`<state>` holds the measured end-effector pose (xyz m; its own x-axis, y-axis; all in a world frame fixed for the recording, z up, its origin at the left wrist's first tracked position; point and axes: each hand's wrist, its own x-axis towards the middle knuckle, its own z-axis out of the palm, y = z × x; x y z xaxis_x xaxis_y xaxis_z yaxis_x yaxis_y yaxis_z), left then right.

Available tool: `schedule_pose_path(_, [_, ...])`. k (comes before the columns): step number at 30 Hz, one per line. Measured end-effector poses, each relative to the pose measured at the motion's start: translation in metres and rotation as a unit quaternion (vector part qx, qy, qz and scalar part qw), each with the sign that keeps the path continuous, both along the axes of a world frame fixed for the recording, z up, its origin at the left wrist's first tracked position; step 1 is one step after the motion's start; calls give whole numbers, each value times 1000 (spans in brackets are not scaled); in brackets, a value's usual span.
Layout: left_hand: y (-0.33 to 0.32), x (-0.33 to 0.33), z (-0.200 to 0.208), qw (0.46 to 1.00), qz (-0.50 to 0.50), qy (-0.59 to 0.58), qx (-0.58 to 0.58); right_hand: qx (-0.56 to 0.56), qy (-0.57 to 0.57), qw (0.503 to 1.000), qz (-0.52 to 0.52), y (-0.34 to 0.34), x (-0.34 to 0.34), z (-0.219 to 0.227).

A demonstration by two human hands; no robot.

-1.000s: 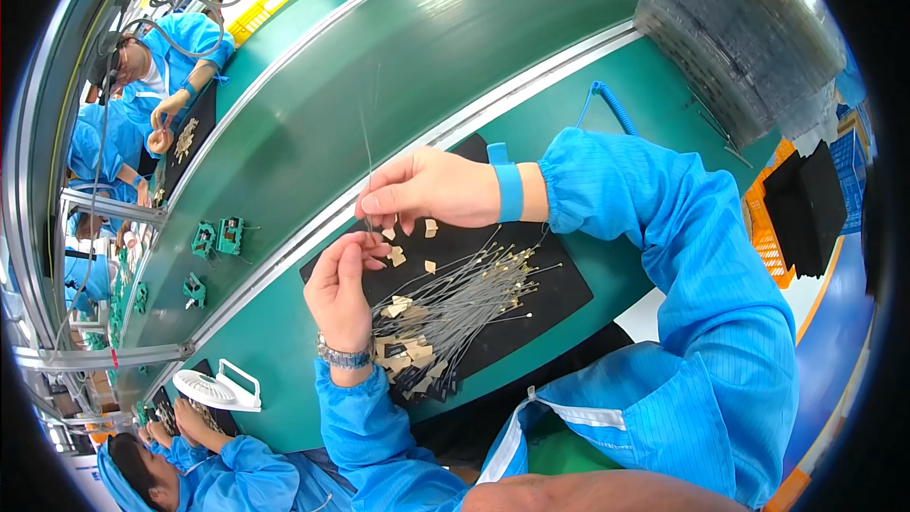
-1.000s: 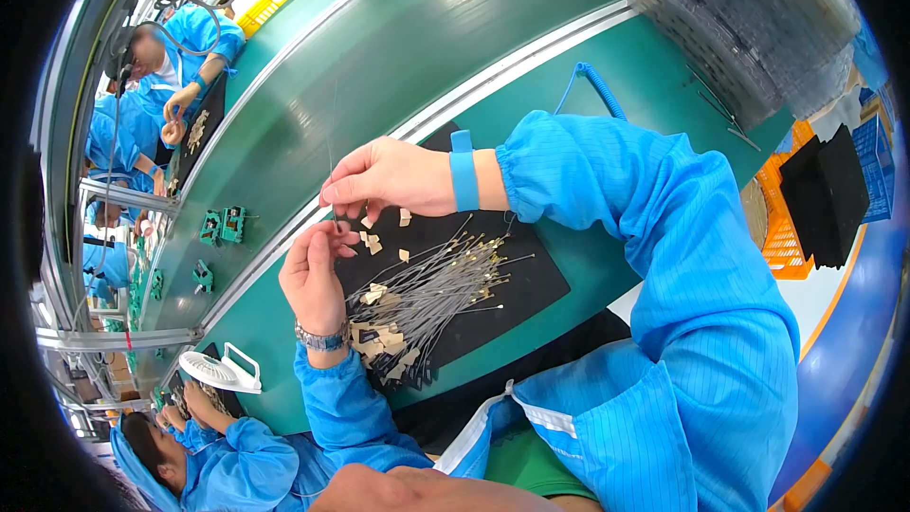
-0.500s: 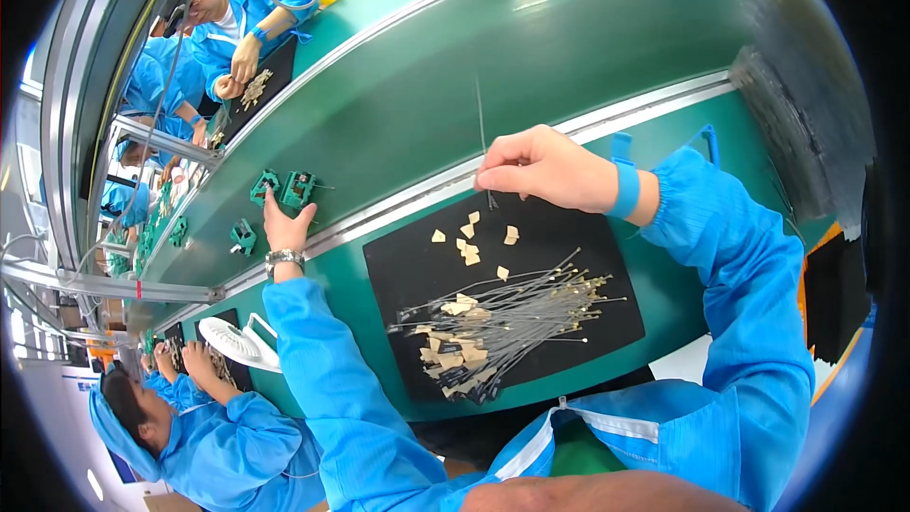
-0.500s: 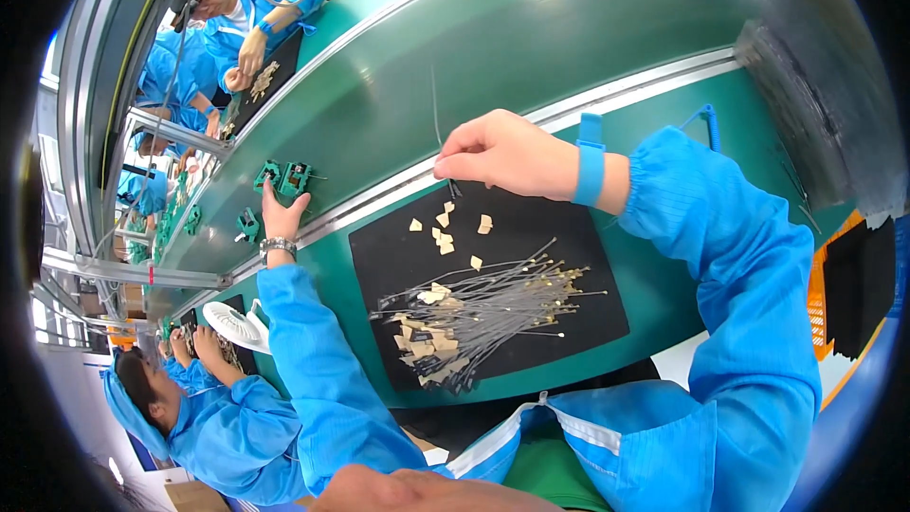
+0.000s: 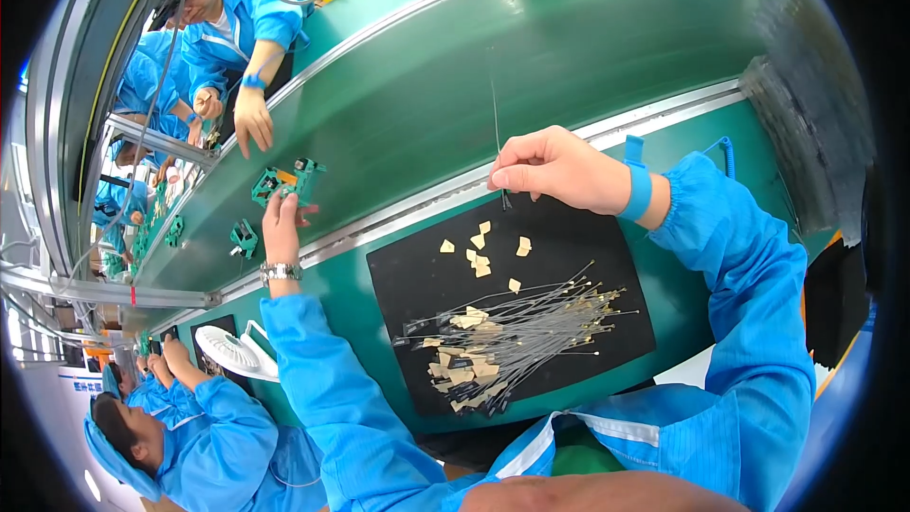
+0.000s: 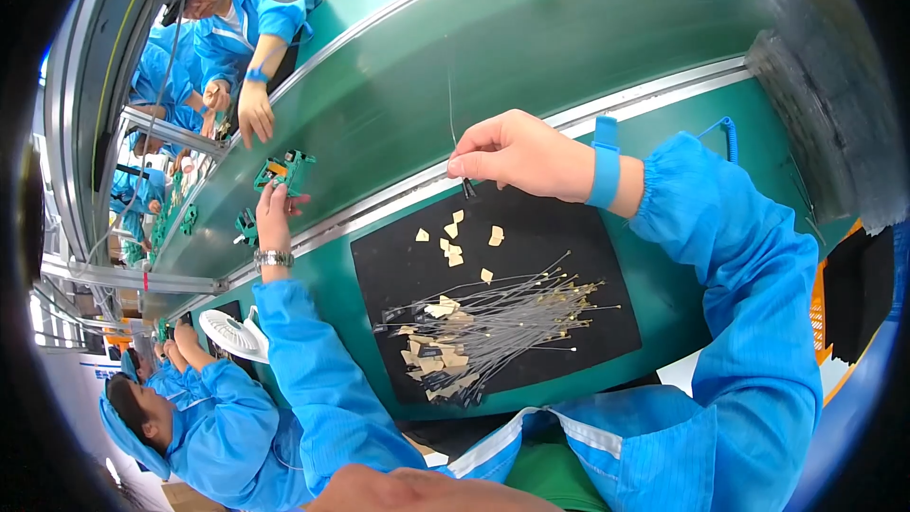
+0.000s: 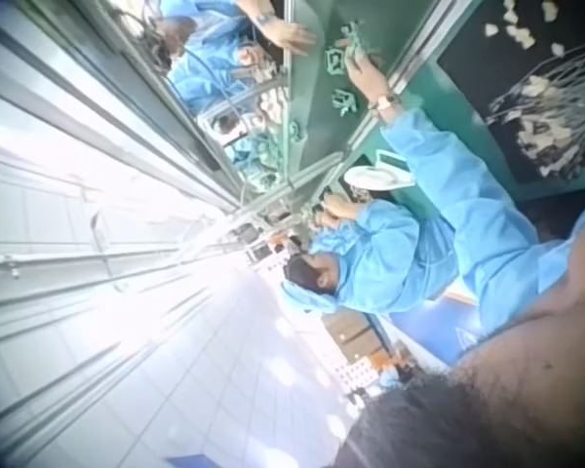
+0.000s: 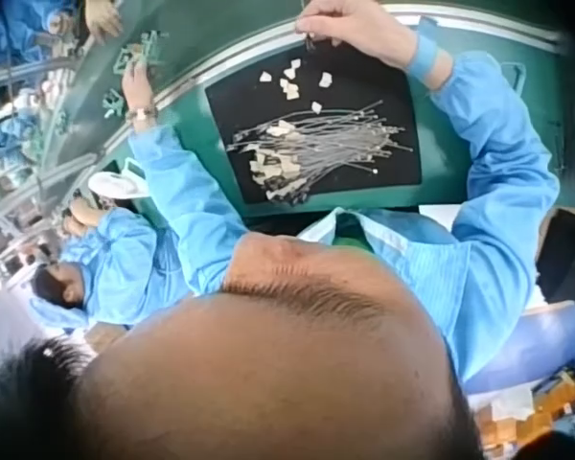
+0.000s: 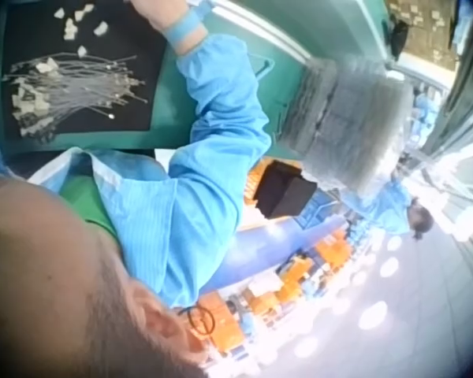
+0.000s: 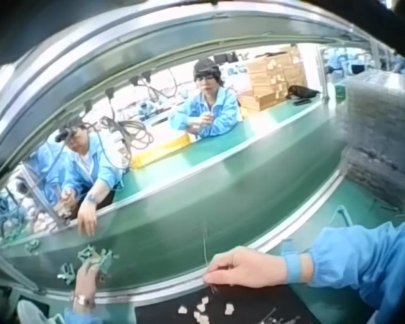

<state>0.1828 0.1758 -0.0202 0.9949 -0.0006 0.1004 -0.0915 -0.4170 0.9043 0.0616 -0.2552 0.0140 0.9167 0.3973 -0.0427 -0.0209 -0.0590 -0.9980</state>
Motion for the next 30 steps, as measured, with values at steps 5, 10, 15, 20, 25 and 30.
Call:
schedule_pose_path(5, [-52,-47,10,962,-168,85,-196,70,22,997,35,13,3,5])
schedule_pose_path(10, [-105,-92,24,950,-225,47,-211,128,61,986,92,30,-3,6])
schedule_pose_path(15, [-132,-114,27,920,-287,20,-267,173,6,983,67,34,-8,-3])
schedule_pose_path(20, [-135,-123,28,925,-274,-2,-264,279,75,948,135,30,-13,3])
schedule_pose_path(25, [-135,-124,13,942,-265,-78,-188,293,72,939,164,34,-20,7])
schedule_pose_path(30, [-148,-135,35,895,-308,42,-320,337,128,918,163,33,-20,4])
